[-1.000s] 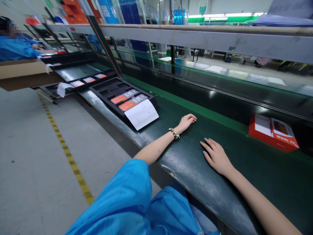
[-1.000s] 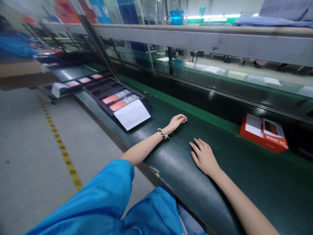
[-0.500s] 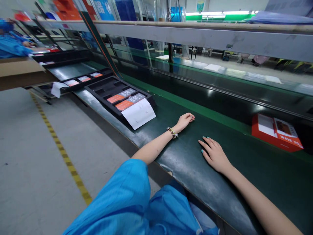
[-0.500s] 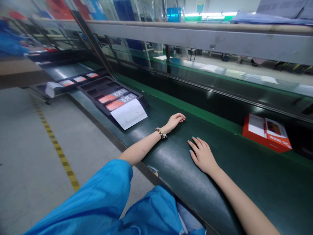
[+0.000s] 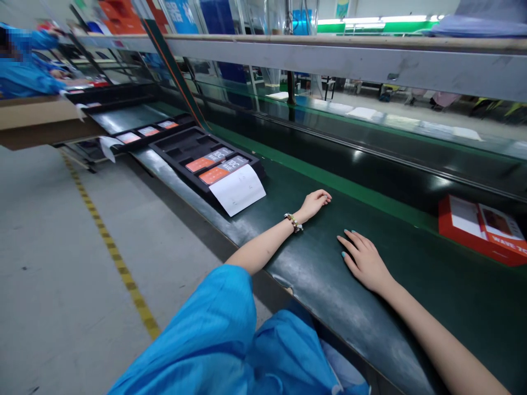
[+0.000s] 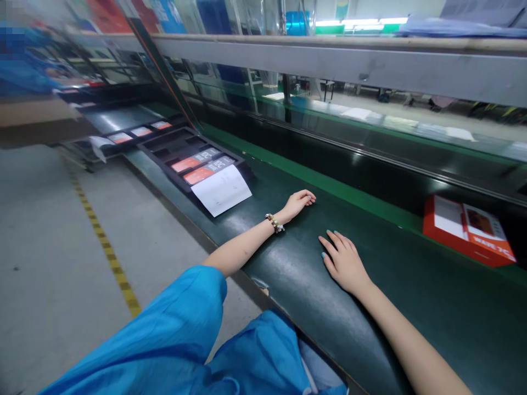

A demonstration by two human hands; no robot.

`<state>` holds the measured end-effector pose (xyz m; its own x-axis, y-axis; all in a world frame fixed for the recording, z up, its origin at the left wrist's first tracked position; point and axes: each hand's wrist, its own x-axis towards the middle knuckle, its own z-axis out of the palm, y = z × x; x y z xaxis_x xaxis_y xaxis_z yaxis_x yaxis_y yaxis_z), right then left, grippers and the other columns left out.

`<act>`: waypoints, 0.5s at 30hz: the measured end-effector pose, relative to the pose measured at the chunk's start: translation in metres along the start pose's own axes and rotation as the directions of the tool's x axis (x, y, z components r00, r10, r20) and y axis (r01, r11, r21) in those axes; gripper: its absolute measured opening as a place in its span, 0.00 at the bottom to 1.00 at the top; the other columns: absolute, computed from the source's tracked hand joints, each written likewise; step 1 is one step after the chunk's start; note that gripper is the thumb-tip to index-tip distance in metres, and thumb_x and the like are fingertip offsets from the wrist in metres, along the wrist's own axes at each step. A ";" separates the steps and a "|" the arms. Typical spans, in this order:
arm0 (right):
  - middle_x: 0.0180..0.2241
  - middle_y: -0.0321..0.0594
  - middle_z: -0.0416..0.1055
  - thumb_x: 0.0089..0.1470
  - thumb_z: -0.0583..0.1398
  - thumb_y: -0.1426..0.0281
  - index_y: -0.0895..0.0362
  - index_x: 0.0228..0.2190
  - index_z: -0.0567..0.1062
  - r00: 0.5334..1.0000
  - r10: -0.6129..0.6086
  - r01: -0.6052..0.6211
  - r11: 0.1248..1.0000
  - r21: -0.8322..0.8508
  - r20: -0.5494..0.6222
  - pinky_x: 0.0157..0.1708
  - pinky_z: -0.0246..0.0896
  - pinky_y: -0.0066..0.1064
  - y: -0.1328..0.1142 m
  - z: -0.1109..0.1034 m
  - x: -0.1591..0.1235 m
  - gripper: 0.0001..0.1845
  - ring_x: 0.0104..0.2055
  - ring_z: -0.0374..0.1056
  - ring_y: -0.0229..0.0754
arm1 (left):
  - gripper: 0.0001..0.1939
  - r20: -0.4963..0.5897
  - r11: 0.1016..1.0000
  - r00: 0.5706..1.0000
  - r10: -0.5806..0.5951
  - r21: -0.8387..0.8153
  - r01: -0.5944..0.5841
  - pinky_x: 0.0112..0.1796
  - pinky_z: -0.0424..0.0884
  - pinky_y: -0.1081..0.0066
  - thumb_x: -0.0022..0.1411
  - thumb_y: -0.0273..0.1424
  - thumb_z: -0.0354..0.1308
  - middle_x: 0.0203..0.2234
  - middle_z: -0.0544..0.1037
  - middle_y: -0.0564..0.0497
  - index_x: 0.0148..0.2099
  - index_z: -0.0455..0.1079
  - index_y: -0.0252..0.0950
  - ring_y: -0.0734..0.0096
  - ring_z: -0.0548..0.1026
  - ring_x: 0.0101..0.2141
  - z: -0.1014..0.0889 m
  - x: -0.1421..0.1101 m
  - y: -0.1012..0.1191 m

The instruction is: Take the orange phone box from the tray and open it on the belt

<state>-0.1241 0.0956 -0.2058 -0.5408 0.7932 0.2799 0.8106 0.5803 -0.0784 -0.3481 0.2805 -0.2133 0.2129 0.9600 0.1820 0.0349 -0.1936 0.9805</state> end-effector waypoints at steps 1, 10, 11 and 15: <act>0.67 0.47 0.59 0.72 0.49 0.63 0.54 0.65 0.65 1.000 0.001 -0.001 1.000 -0.002 -0.002 0.65 0.58 0.51 0.001 0.001 0.000 0.25 0.68 0.54 0.53 | 0.11 -0.001 1.000 1.000 -0.002 0.002 0.002 0.40 0.69 0.74 0.64 0.23 0.51 0.34 0.79 0.49 0.39 0.75 0.33 0.75 0.75 0.34 0.000 0.000 0.000; 0.66 0.45 0.60 0.73 0.47 0.61 0.53 0.65 0.65 0.999 -0.017 0.016 1.000 -0.014 -0.044 0.63 0.60 0.51 0.004 0.008 -0.002 0.25 0.68 0.55 0.53 | 0.11 -0.007 1.000 1.000 0.005 0.014 -0.005 0.40 0.70 0.74 0.64 0.22 0.51 0.33 0.79 0.49 0.39 0.75 0.33 0.74 0.76 0.35 0.001 -0.001 0.002; 0.66 0.45 0.60 0.73 0.47 0.61 0.53 0.65 0.65 0.999 -0.018 0.018 1.000 -0.014 -0.051 0.63 0.61 0.52 0.005 0.009 -0.002 0.25 0.67 0.56 0.53 | 0.11 -0.008 1.000 1.000 0.007 0.019 -0.007 0.40 0.70 0.74 0.64 0.22 0.51 0.33 0.79 0.49 0.39 0.75 0.33 0.74 0.76 0.35 0.001 -0.001 0.002; 0.65 0.45 0.61 0.73 0.46 0.60 0.52 0.65 0.65 0.997 -0.031 0.031 0.999 -0.011 -0.071 0.62 0.62 0.52 0.009 0.013 -0.002 0.25 0.67 0.57 0.54 | 0.10 -0.012 0.999 1.000 0.007 0.043 -0.006 0.41 0.70 0.73 0.64 0.23 0.52 0.33 0.80 0.49 0.39 0.75 0.33 0.73 0.77 0.36 0.001 0.000 0.000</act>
<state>-0.1187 0.1012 -0.2194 -0.5486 0.7594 0.3498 0.7961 0.6023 -0.0588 -0.3473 0.2806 -0.2138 0.2016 0.9609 0.1896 0.0756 -0.2082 0.9752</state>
